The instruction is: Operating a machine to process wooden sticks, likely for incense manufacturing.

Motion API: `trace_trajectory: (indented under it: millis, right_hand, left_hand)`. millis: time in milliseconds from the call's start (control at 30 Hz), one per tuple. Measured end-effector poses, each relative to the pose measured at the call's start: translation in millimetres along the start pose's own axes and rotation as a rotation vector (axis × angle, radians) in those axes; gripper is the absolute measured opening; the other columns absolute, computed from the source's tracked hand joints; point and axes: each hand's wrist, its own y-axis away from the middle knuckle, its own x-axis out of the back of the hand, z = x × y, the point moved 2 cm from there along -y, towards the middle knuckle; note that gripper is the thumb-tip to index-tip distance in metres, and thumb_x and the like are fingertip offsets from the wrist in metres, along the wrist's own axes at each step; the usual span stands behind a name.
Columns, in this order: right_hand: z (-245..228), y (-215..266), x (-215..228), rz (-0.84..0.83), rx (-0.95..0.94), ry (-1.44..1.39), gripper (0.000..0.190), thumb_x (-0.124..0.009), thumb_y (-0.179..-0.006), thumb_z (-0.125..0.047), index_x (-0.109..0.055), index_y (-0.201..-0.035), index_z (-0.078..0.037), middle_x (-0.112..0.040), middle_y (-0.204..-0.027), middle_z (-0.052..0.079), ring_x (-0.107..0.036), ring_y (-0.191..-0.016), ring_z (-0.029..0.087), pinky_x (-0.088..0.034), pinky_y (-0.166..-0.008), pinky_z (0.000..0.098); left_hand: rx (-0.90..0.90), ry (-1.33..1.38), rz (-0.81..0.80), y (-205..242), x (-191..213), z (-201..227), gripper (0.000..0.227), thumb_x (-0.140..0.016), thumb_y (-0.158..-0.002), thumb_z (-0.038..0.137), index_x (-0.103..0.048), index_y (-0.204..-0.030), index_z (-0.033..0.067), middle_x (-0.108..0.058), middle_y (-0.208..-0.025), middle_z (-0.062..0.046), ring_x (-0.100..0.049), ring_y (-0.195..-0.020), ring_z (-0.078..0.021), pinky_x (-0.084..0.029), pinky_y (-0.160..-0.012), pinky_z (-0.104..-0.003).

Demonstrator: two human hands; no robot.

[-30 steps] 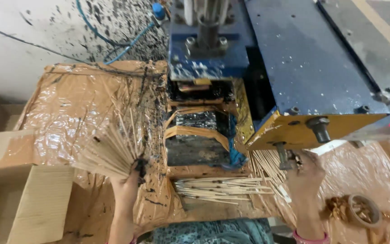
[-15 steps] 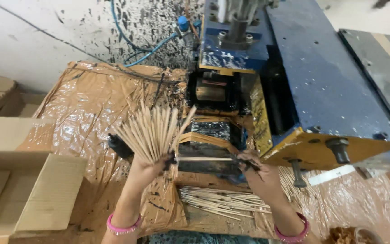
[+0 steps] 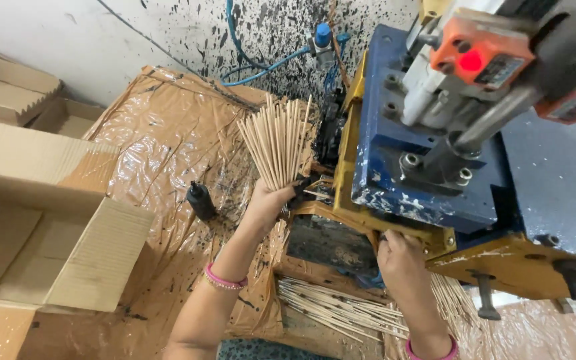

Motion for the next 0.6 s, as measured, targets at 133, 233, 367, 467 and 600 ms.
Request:
trace_trajectory:
  millis: [133, 233, 367, 467, 600]
  right_hand:
    - [53.6, -2.1, -50.7, -0.050, -0.204, -0.194, 0.020, -0.059, -0.093, -0.005, -0.069, -0.109, 0.002, -0.069, -0.090, 0.026, -0.068, -0.082, 0.039, -0.053, -0.076, 0.0477]
    - [103.0, 14.5, -116.5, 0.077, -0.080, -0.333, 0.019, -0.059, -0.095, -0.003, -0.068, -0.110, 0.004, -0.065, -0.082, 0.021, -0.064, -0.073, 0.034, -0.051, -0.071, 0.0417]
    - [46.5, 34.8, -3.3, 0.276, 0.088, -0.358, 0.023, -0.068, -0.086, 0.000, -0.073, -0.109, 0.004, -0.067, -0.085, 0.013, -0.062, -0.073, 0.025, -0.049, -0.069, 0.0337]
    - [64.8, 97.6, 46.2, 0.390, -0.288, -0.514, 0.014, -0.068, -0.085, 0.002, -0.073, -0.098, -0.002, -0.073, -0.091, 0.007, -0.068, -0.078, 0.017, -0.053, -0.073, 0.0321]
    - [102.5, 145.9, 58.6, 0.415, -0.513, -0.255, 0.035, -0.062, -0.084, 0.004, -0.072, -0.118, -0.001, -0.073, -0.119, 0.016, -0.071, -0.102, 0.018, -0.057, -0.086, 0.0332]
  left_hand:
    - [0.059, 0.080, 0.027, 9.5, -8.6, 11.8, 0.016, -0.064, -0.082, -0.004, -0.069, -0.096, -0.0013, -0.069, -0.088, -0.004, -0.063, -0.076, -0.0126, -0.055, -0.071, -0.030]
    - [0.026, -0.041, 0.101, 24.5, -6.7, 8.1, 0.013, -0.063, -0.086, -0.003, -0.069, -0.097, -0.0013, -0.067, -0.085, -0.005, -0.060, -0.072, -0.0125, -0.051, -0.065, -0.030]
    - [0.020, -0.140, 0.280, 71.1, -25.8, 48.4, 0.029, -0.057, -0.085, -0.001, -0.065, -0.111, 0.0070, -0.064, -0.081, -0.009, -0.053, -0.058, -0.0156, -0.041, -0.048, -0.027]
    - [-0.044, -0.247, 0.415, 104.9, 1.7, 30.1, 0.027, -0.055, -0.086, -0.003, -0.066, -0.110, 0.0036, -0.067, -0.093, -0.009, -0.058, -0.064, -0.0141, -0.049, -0.050, -0.025]
    - [-0.128, -0.319, 0.392, 144.5, 51.1, -27.1, 0.014, -0.058, -0.098, -0.005, -0.068, -0.107, -0.0001, -0.064, -0.092, -0.014, -0.059, -0.072, -0.0158, -0.049, -0.059, -0.027]
